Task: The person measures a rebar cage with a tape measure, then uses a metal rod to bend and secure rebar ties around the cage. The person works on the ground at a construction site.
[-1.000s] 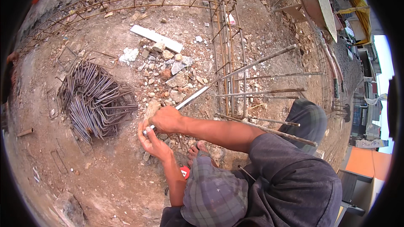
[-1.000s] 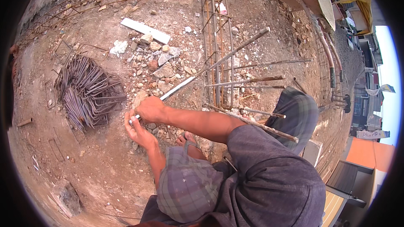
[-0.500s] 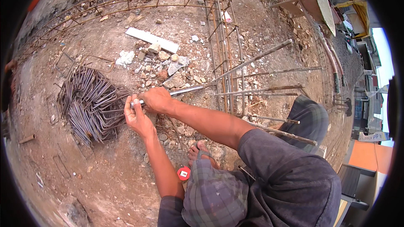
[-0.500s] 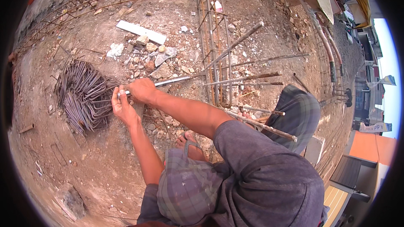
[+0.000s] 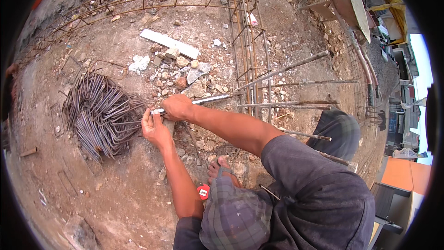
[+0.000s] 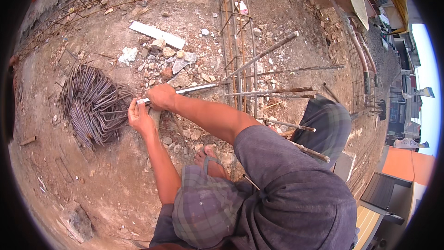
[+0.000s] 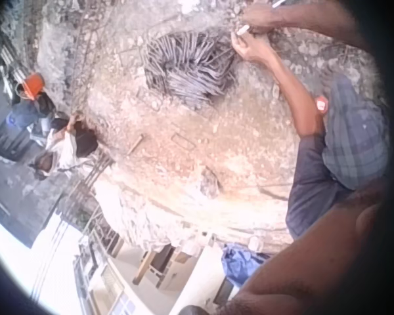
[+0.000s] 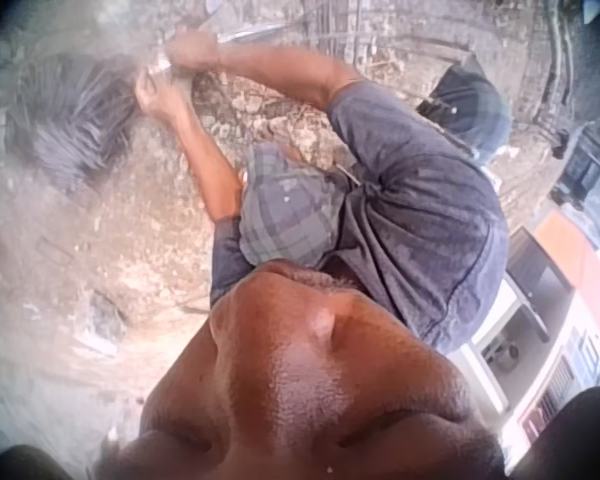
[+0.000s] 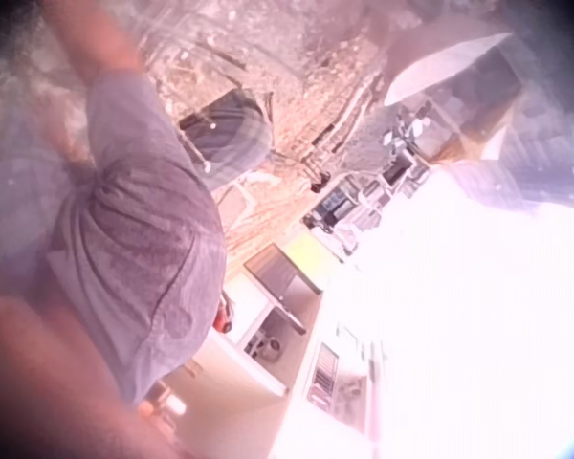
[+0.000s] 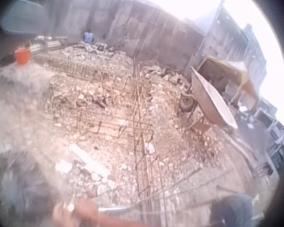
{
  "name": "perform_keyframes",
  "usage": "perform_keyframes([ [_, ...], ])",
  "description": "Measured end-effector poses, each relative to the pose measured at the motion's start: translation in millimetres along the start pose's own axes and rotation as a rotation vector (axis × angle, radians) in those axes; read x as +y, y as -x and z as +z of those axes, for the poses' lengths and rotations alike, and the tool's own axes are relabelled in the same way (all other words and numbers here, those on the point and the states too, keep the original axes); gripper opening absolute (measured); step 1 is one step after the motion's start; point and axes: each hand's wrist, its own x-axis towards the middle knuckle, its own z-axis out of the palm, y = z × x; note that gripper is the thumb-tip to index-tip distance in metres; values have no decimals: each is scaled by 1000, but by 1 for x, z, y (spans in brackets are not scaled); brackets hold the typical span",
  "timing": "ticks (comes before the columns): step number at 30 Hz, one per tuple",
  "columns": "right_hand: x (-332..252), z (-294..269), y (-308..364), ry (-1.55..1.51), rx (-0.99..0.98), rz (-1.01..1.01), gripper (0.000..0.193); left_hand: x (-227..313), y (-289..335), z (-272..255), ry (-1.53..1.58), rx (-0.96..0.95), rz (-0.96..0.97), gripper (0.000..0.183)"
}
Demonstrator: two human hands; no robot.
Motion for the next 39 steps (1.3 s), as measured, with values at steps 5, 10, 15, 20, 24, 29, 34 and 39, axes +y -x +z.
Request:
perform_keyframes([
  [5, 2, 14, 0, 34, -18, -52, 21, 6, 14, -2, 66, 39, -15, 39],
  [10, -7, 5, 1, 11, -27, -74, 21, 10, 10, -5, 61, 51, -7, 40],
  [15, -7, 4, -6, 6, -81, -56, 22, 12, 6, -6, 61, 47, -25, 40],
  [20, -3, 0, -10, 28, -123, -110, 30, 9, 4, -13, -179, -21, 54, 41],
  [24, -8, 3, -9, 24, -138, -174, 34, -6, 0, -24, -156, 43, 76, 40],
  [29, 1, 17, -7, 30, -282, -254, 38, -3, 30, -22, -169, 148, -71, 39],
  [34, -1, 27, -1, 56, -266, -315, 41, -7, 36, -27, -60, 181, -93, 38],
  [39, 0, 33, 10, 39, -188, -241, 47, -17, 33, -35, 20, 145, -167, 38],
])
